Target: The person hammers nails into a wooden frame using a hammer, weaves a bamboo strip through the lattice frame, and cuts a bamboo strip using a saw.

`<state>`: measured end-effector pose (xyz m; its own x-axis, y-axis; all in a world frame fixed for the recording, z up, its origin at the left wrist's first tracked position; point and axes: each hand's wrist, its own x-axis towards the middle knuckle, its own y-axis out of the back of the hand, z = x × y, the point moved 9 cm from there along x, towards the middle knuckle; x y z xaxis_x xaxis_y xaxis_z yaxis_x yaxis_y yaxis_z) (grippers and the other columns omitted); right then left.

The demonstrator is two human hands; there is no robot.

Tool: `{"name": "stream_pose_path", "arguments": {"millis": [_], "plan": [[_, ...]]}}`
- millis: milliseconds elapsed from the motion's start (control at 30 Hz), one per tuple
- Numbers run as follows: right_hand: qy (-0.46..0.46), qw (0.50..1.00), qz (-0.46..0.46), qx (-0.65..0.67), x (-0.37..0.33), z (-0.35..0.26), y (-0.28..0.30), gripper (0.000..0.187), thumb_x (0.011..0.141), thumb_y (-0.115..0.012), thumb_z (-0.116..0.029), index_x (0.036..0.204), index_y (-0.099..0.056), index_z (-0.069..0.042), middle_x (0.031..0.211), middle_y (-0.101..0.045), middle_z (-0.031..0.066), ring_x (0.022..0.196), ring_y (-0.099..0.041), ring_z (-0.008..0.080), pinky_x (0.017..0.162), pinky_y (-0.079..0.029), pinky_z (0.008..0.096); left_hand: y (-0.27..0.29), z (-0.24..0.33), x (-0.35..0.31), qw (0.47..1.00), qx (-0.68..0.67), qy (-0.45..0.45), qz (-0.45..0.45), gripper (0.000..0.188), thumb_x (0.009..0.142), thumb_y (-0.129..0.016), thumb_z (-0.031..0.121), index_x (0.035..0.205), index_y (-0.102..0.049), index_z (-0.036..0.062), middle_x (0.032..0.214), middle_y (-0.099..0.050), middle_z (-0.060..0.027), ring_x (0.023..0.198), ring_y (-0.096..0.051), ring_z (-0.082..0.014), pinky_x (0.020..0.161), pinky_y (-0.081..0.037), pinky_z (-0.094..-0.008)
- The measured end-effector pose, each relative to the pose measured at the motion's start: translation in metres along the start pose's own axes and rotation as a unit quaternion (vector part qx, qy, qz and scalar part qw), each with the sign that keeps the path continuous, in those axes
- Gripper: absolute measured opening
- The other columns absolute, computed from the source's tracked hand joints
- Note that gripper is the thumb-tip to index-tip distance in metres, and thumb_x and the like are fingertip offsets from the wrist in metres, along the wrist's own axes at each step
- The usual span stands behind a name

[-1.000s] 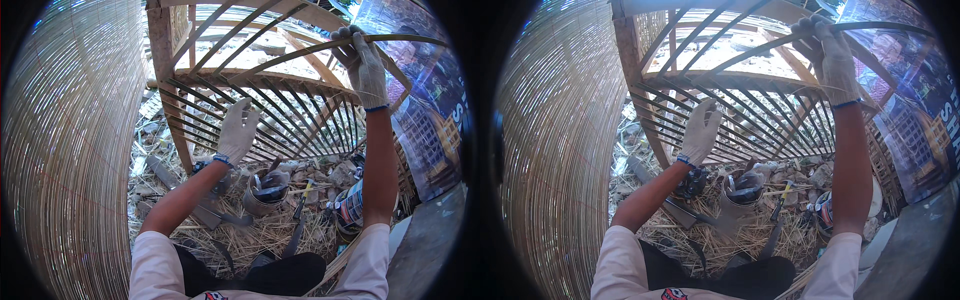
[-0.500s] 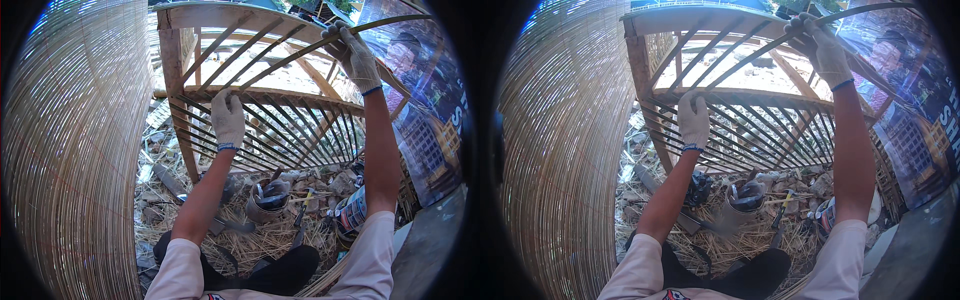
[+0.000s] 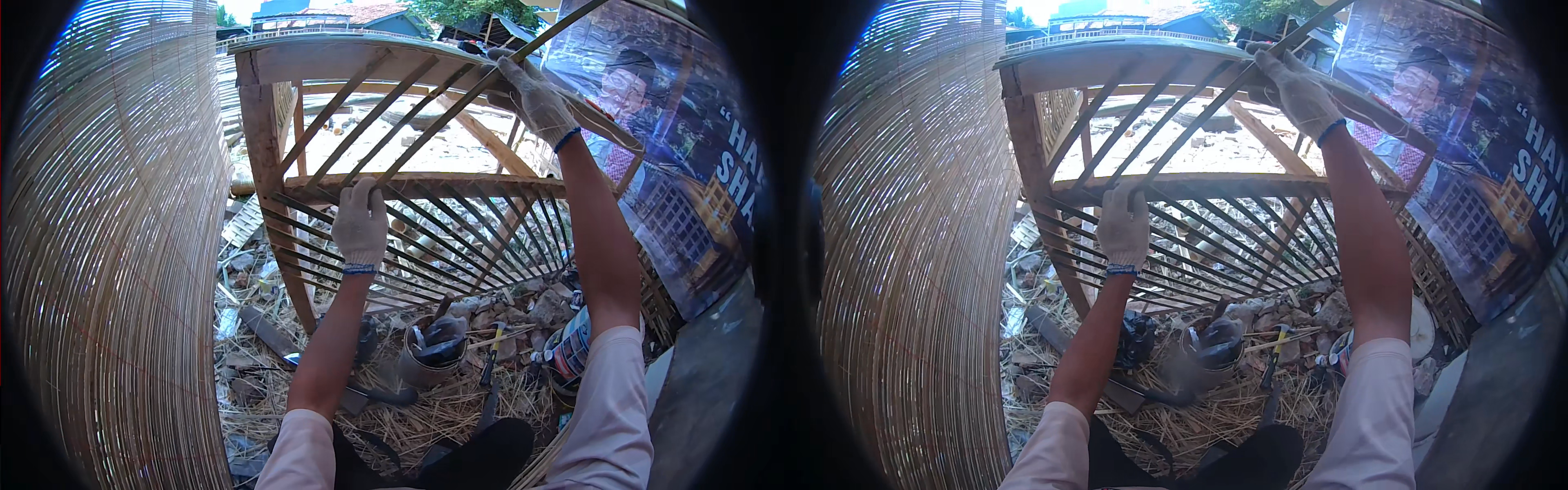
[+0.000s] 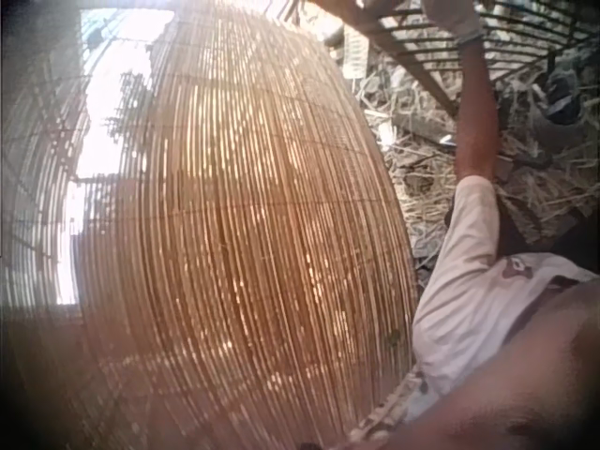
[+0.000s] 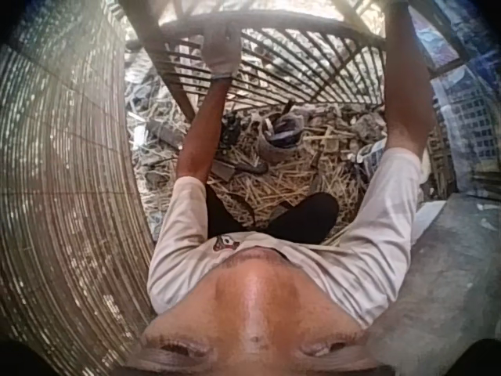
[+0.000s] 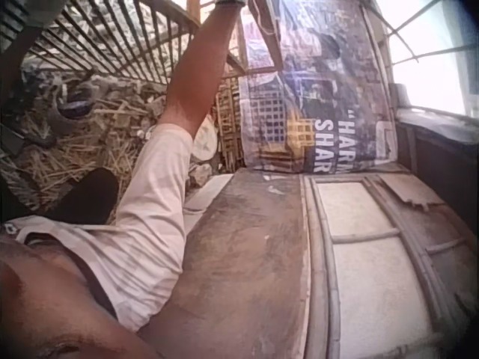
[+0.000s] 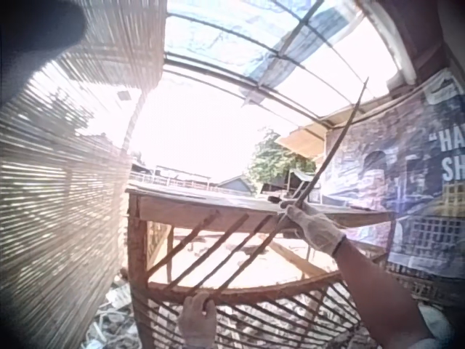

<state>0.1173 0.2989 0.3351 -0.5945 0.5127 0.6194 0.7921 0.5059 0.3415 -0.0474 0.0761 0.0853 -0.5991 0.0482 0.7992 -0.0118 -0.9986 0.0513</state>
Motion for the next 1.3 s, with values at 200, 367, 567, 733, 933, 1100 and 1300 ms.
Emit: {"name": "stream_pose_path", "arguments": {"millis": [200,367,567,733,933,1100,1300], "plan": [[-0.019,0.976,0.017,-0.215,0.006,-0.006,0.011,0.045,0.106,-0.063,-0.048,0.12,-0.067,-0.005,0.093,-0.064,0.0008,0.081,-0.061,0.0077,0.075,-0.055,0.0263,-0.003,0.0,-0.001,1.0,-0.005,-0.02,0.016,0.014,0.096,-0.07,0.015,0.109,-0.068,0.016,0.094,-0.066,-0.0078,0.079,-0.071,-0.0323,0.065,-0.057,-0.0444],[-0.048,0.945,0.079,-0.314,0.013,-0.003,0.032,0.061,0.1,-0.063,-0.064,0.105,-0.071,-0.004,0.075,-0.064,0.0053,0.072,-0.063,0.015,0.071,-0.052,0.0319,-0.008,-0.005,-0.001,1.0,0.013,0.002,-0.011,0.013,0.097,-0.069,0.016,0.11,-0.067,0.0159,0.097,-0.068,-0.0079,0.082,-0.072,-0.0327,0.066,-0.058,-0.0446],[-0.013,0.977,0.125,-0.171,0.018,-0.008,0.043,0.042,0.103,-0.069,-0.046,0.112,-0.073,-0.005,0.091,-0.07,0.0015,0.084,-0.066,0.0069,0.073,-0.053,0.0261,-0.008,-0.003,0.002,1.0,0.014,0.007,-0.022,0.012,0.099,-0.067,0.017,0.111,-0.066,0.0157,0.097,-0.067,-0.0093,0.082,-0.071,-0.0341,0.067,-0.058,-0.0462],[-0.009,0.977,0.144,-0.158,0.025,-0.009,0.041,0.043,0.106,-0.064,-0.045,0.124,-0.072,-0.007,0.098,-0.073,0.0015,0.086,-0.064,0.0076,0.079,-0.052,0.025,-0.009,-0.001,0.003,0.999,0.029,0.009,-0.025,0.01,0.1,-0.064,0.018,0.11,-0.064,0.0147,0.099,-0.066,-0.01,0.081,-0.071,-0.035,0.066,-0.058,-0.0463],[0.017,0.952,0.142,-0.272,0.04,-0.004,0.046,0.059,0.101,-0.062,-0.06,0.112,-0.072,-0.003,0.084,-0.064,0.0013,0.081,-0.06,0.0108,0.074,-0.049,0.0311,-0.01,0.0,0.006,0.999,0.034,0.01,-0.034,0.011,0.1,-0.064,0.018,0.111,-0.063,0.0138,0.099,-0.067,-0.01,0.081,-0.071,-0.0344,0.065,-0.058,-0.0467],[-0.003,0.936,0.114,-0.333,0.053,0.008,0.06,0.059,0.101,-0.062,-0.06,0.103,-0.072,-0.002,0.077,-0.056,0.0,0.073,-0.055,0.0096,0.068,-0.047,0.0313,-0.012,0.001,0.007,0.998,0.041,0.02,-0.04,0.012,0.1,-0.065,0.018,0.111,-0.063,0.0133,0.1,-0.067,-0.0095,0.08,-0.072,-0.0332,0.065,-0.058,-0.0457],[-0.058,0.98,0.079,-0.172,0.048,0.013,0.056,0.036,0.102,-0.068,-0.042,0.109,-0.07,-0.007,0.092,-0.071,0.006,0.096,-0.068,0.02,0.084,-0.054,0.0375,-0.009,-0.001,0.006,0.999,0.024,0.033,-0.019,0.016,0.101,-0.066,0.02,0.113,-0.064,0.0084,0.101,-0.071,-0.0106,0.081,-0.074,-0.0297,0.068,-0.058,-0.0429]]}}
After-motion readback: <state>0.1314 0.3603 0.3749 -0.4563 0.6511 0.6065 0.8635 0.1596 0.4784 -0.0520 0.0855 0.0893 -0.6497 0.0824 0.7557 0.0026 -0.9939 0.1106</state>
